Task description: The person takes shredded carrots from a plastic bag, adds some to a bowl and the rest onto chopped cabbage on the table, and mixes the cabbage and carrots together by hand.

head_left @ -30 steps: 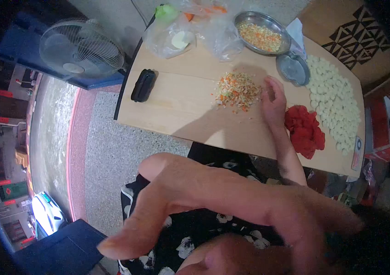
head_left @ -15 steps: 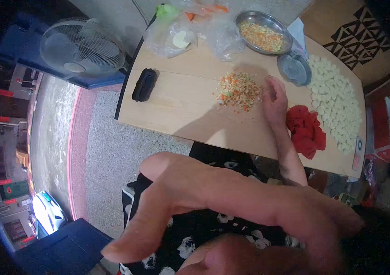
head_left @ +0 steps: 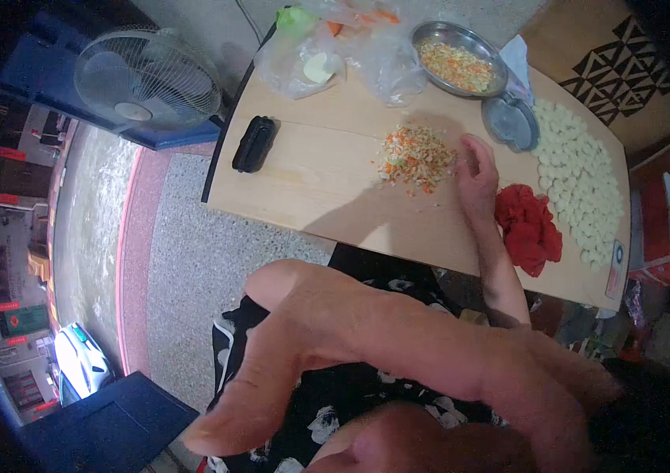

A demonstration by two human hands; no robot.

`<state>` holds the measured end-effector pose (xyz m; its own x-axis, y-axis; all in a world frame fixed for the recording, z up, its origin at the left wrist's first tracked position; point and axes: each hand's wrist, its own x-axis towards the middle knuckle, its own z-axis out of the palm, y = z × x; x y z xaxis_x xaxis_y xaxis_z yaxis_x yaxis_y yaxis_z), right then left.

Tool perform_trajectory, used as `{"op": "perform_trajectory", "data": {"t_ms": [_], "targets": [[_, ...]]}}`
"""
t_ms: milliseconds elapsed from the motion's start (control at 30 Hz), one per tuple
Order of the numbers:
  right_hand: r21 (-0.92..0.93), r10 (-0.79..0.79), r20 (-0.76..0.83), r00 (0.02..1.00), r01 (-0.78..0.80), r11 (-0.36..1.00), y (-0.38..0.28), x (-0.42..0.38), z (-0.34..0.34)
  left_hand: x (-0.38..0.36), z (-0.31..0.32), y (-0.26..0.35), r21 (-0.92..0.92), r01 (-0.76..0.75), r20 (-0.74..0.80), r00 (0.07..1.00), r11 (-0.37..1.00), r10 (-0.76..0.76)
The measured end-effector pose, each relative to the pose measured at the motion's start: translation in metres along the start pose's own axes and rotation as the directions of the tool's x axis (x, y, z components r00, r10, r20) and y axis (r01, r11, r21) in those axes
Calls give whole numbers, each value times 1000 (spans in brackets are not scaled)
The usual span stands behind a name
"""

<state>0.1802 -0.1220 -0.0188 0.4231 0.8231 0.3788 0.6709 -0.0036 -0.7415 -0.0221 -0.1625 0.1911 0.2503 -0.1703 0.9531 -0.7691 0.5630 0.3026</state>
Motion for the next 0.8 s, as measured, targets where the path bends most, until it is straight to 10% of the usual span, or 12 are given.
{"op": "perform_trajectory", "data": {"t_ms": [633,767,800], "targets": [[18,-2,-51,999,3,1000,12,-1,4,6,-43,33,40,-35,106,994,999,30],[105,64,-58,996,-58,993,6,-3,3,-24,-61,43,343,104,-510,855,933,93],[125,78,-63,995,-70,990,5,-2,4,-47,-58,79,483,657,-815,579,580,23]]}}
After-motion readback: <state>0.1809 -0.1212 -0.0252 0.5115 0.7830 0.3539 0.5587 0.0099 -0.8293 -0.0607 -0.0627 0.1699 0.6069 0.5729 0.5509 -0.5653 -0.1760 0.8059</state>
